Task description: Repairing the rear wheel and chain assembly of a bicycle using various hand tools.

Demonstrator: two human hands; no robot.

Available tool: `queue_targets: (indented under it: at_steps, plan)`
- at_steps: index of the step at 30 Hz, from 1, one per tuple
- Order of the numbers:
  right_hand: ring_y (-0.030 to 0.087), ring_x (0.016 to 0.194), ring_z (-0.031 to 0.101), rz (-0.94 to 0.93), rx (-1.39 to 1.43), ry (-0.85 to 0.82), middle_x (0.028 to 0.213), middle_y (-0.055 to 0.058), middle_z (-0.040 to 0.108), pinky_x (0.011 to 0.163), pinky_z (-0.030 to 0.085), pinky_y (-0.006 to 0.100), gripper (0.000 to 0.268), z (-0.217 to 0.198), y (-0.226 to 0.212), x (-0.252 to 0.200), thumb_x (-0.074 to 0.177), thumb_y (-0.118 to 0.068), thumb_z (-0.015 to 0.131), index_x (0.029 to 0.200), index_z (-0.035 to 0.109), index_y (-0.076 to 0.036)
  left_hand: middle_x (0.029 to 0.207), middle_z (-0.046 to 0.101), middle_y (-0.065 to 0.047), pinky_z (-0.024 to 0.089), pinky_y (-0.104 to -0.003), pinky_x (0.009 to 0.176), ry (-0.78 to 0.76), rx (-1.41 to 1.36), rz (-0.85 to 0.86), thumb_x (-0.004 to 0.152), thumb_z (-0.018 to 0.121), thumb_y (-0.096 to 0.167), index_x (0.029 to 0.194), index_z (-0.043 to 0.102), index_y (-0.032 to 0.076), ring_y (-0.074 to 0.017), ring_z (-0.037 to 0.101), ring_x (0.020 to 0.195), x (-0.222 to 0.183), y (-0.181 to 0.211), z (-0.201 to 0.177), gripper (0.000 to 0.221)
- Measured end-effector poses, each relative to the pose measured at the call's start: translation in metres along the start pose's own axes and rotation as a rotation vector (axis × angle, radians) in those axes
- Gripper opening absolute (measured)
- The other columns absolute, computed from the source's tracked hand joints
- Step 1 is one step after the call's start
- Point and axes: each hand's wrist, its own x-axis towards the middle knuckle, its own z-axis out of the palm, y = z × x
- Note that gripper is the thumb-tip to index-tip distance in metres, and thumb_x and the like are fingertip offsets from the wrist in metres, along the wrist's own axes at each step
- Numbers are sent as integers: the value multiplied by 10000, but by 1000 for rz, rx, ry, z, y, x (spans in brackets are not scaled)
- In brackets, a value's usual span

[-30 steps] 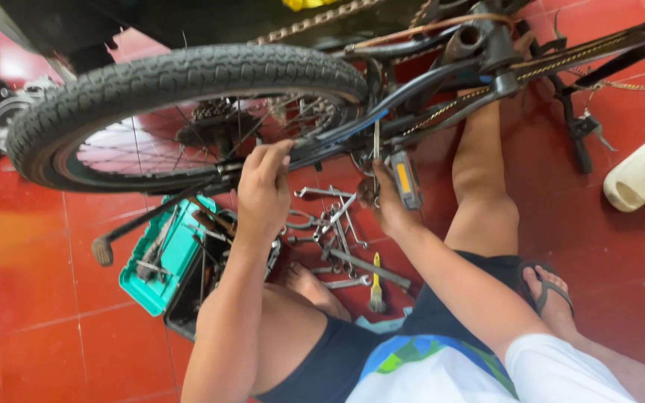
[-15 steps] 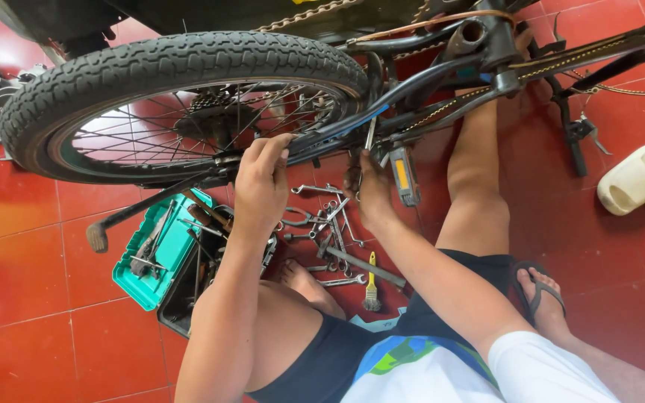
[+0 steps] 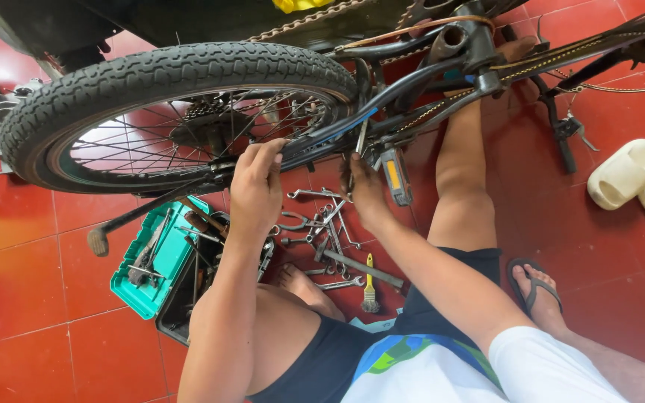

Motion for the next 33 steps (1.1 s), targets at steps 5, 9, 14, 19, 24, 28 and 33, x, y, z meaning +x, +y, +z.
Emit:
queue_targets:
  at_steps: [5, 9, 14, 19, 24, 28, 33]
  plan:
    - [157, 416, 533, 1, -249, -90, 527, 64, 537, 371, 388, 233, 431, -63, -12, -8, 1102, -426, 485, 880, 652, -97, 1025, 642, -43, 575, -391, 872, -2, 4, 20, 1073, 548, 88, 1251, 679, 151, -272, 693, 978, 0, 0, -2, 230]
    - [99, 621, 546, -257, -286, -327, 690, 10, 533, 512, 444, 211, 277, -117, -29, 15, 999, -300, 722, 1093, 595, -71, 1012, 648, -43, 578, -379, 870, 33, 17, 58, 1072, 557, 89, 1246, 684, 146, -273, 696, 966, 1, -2, -2, 222]
    - [143, 480, 617, -89, -928, -314, 617, 46, 637, 468, 496, 264, 354, -136, -85, 36, 1122, -429, 410, 1078, 682, -207, 1013, 650, -49, 577, -386, 883, 36, -2, 63, 1072, 557, 82, 1252, 685, 148, -286, 696, 973, 2, -1, -1, 230]
    - [173, 420, 560, -65, -777, -423, 604, 116, 598, 366, 459, 274, 386, -139, -104, 58, 1110, -237, 450, 856, 642, -18, 1011, 640, -51, 571, -395, 887, 15, 12, 53, 1071, 550, 68, 1255, 677, 148, -288, 696, 969, 1, 0, -2, 237]
    - [163, 527, 503, -8, -808, -422, 619, 57, 527, 449, 425, 296, 379, -132, -125, 60, 1115, -241, 481, 815, 609, -48, 1017, 644, -38, 570, -382, 897, 8, -3, 35, 1080, 546, 84, 1253, 680, 145, -265, 698, 972, 2, 0, -2, 227]
    - [163, 565, 551, 11, -791, -409, 623, 70, 504, 465, 438, 288, 386, -132, -131, 51, 1106, -285, 516, 821, 619, -45, 1021, 647, -51, 572, -401, 890, -13, -4, 21, 1080, 540, 68, 1257, 677, 136, -287, 697, 976, 2, 1, -4, 234]
    - [195, 604, 573, 45, -1042, -362, 638, 82, 578, 497, 467, 335, 421, -119, -147, 46, 1111, -349, 510, 858, 659, -47, 1023, 642, -53, 575, -407, 877, -5, -16, 39, 1087, 530, 74, 1268, 674, 143, -287, 695, 972, 2, -1, -3, 242]
